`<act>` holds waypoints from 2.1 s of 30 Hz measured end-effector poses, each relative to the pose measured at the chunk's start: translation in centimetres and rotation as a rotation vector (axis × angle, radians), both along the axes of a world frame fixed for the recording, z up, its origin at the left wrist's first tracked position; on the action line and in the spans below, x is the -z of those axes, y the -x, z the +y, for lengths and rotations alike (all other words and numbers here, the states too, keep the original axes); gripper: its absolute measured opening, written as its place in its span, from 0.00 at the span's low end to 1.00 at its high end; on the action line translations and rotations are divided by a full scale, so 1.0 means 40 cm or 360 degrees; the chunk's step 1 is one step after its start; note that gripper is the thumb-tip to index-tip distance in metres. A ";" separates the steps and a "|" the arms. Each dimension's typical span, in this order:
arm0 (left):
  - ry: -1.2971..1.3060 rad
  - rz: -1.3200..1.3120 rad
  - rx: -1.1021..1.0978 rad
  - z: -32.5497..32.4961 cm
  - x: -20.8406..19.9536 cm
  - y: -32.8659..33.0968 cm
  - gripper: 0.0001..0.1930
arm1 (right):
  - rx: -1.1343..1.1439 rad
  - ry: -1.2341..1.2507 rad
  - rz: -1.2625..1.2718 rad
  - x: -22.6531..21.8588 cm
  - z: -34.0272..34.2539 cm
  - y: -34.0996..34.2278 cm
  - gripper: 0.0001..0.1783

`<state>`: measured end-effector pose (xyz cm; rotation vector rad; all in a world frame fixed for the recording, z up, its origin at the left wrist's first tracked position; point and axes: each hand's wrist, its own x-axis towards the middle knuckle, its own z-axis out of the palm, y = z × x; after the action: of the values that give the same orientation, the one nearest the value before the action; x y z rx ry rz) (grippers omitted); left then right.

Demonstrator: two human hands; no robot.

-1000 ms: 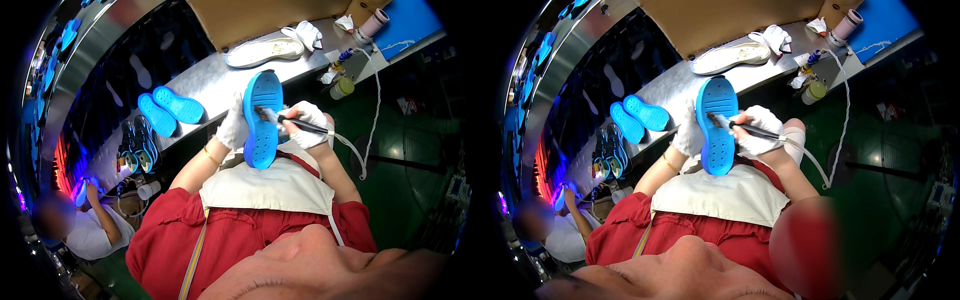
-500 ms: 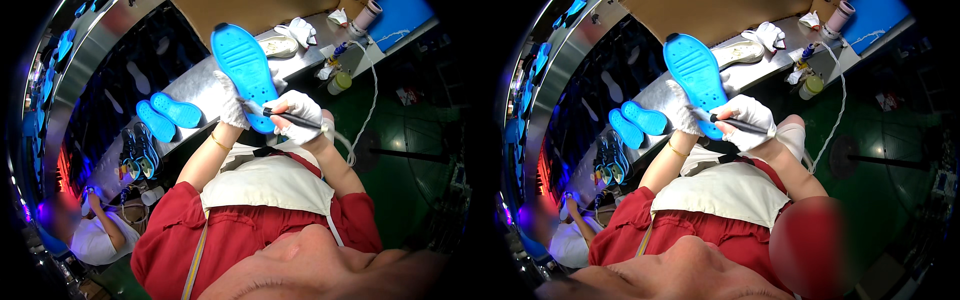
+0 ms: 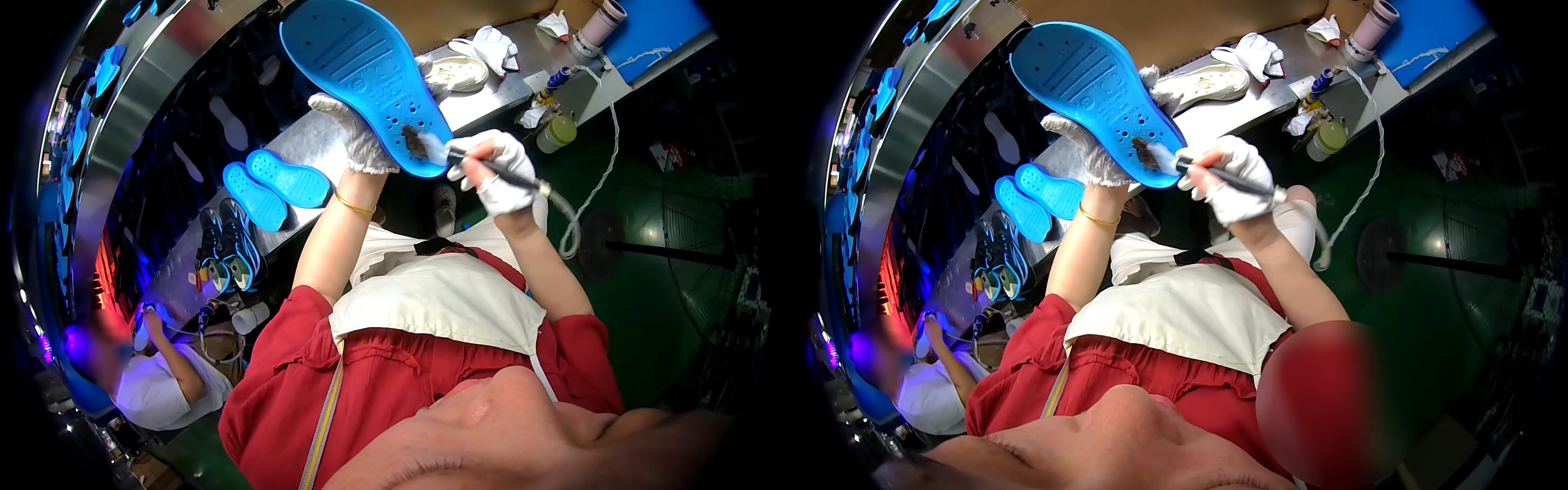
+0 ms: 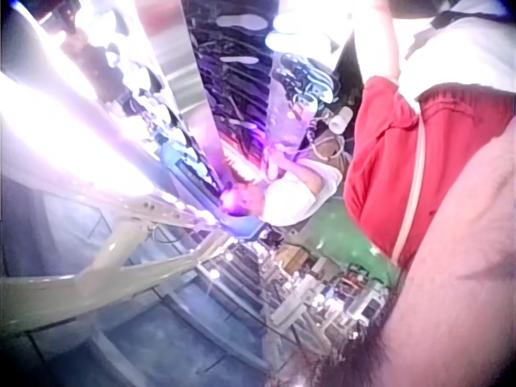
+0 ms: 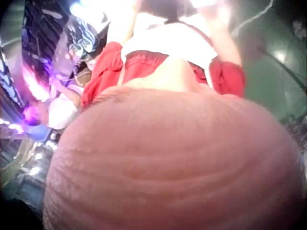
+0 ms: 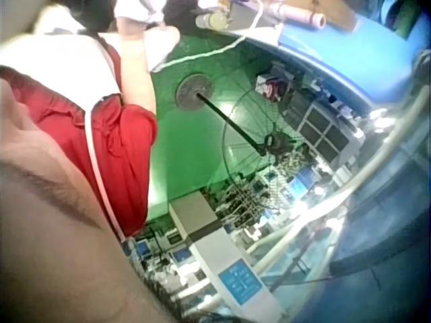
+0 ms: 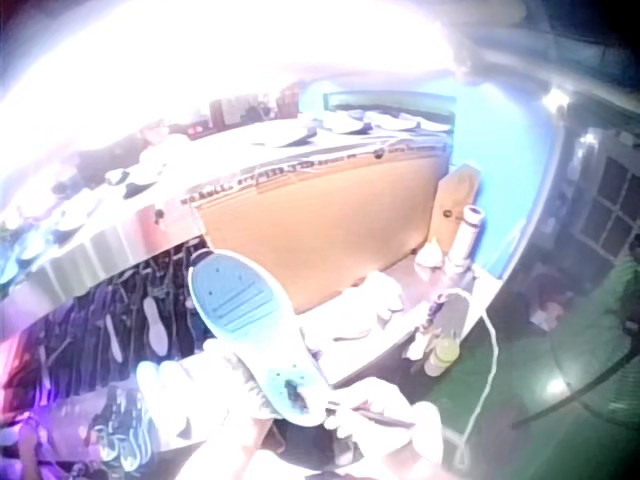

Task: The person applies a dark liquid adhesive to the surface of blue foam insoles using a brush, handling the insoles one at a time and placing them back on the workbench after coating them.

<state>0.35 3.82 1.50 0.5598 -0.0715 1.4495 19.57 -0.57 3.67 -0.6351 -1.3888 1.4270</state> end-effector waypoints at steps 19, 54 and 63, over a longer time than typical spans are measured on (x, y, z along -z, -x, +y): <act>0.0017 0.1386 0.0195 0.092 -0.018 0.023 0.61 | -0.0707 0.0525 -0.0164 0.007 0.124 -0.091 0.07; 0.0464 0.0475 0.0752 0.094 -0.004 0.088 0.40 | -0.0168 -0.0068 -0.0220 -0.044 0.160 -0.153 0.09; 0.0748 -0.0026 0.0482 -0.083 0.098 -0.109 0.35 | 0.0573 -0.0713 -0.0857 0.036 0.156 -0.112 0.08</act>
<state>4.70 0.48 -2.43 0.1422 0.1630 1.1234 24.05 5.66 2.23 -0.9515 -1.8236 0.6433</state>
